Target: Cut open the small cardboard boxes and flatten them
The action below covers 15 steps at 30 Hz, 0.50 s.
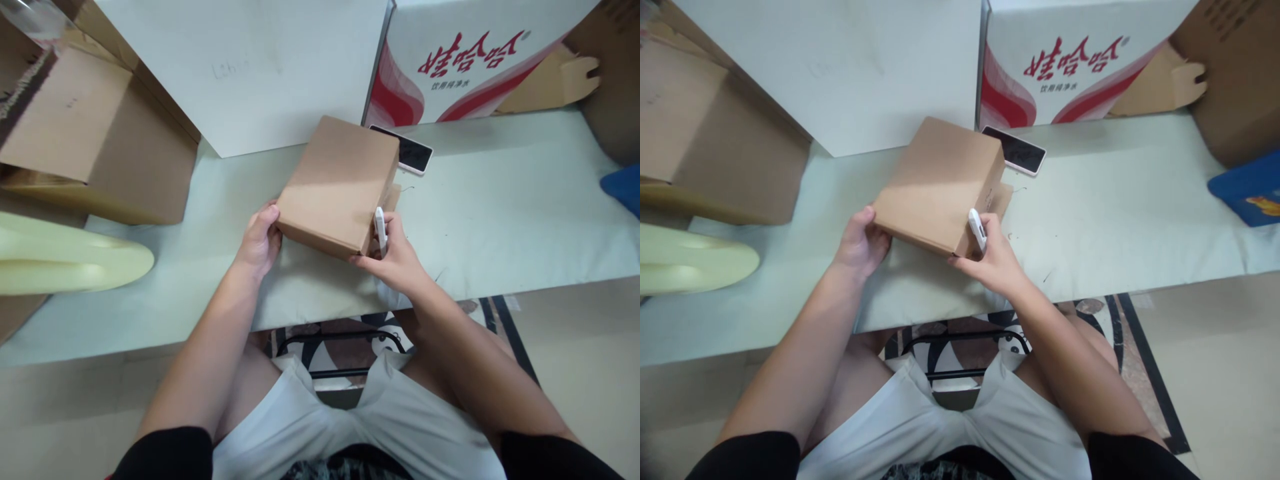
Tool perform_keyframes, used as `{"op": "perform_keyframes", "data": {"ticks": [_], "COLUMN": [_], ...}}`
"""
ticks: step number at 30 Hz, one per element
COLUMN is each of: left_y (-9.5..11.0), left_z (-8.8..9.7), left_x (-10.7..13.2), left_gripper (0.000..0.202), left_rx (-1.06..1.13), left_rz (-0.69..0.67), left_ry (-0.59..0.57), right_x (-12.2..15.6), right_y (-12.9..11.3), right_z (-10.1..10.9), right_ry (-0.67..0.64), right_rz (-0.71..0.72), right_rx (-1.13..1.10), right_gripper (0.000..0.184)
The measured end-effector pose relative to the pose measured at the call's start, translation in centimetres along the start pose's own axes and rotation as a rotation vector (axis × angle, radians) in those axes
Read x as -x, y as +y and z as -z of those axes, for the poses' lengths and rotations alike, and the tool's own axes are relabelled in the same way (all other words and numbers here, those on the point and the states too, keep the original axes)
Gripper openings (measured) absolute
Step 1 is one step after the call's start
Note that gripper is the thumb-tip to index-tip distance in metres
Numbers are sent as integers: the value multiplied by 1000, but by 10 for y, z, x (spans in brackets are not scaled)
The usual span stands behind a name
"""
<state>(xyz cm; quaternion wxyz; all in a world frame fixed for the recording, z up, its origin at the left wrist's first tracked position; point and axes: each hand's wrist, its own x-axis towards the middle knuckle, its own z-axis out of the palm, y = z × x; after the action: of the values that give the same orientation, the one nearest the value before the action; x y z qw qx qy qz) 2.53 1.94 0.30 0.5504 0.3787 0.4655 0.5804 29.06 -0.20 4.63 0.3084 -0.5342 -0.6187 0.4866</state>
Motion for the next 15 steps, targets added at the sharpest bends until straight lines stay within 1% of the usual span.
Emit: {"op": "perform_keyframes", "data": {"ticks": [5,9,15], "left_y": [0,0,1], "left_z": [-2,-2,-5], "left_x": [1,0,1], "left_gripper": [60,61,61], "left_rx": [9,6,35], "left_rz": [13,21,16], "left_ry": [24,17,26], "right_x": [1,1,0], "right_y": [-2,-4,-1], "right_z": [0,-1,-1], "right_ry": [0,-3,-1], "right_rz": [-4,-13,-3], "right_rx": [-1,4,3], "right_gripper": [63,62,62]}}
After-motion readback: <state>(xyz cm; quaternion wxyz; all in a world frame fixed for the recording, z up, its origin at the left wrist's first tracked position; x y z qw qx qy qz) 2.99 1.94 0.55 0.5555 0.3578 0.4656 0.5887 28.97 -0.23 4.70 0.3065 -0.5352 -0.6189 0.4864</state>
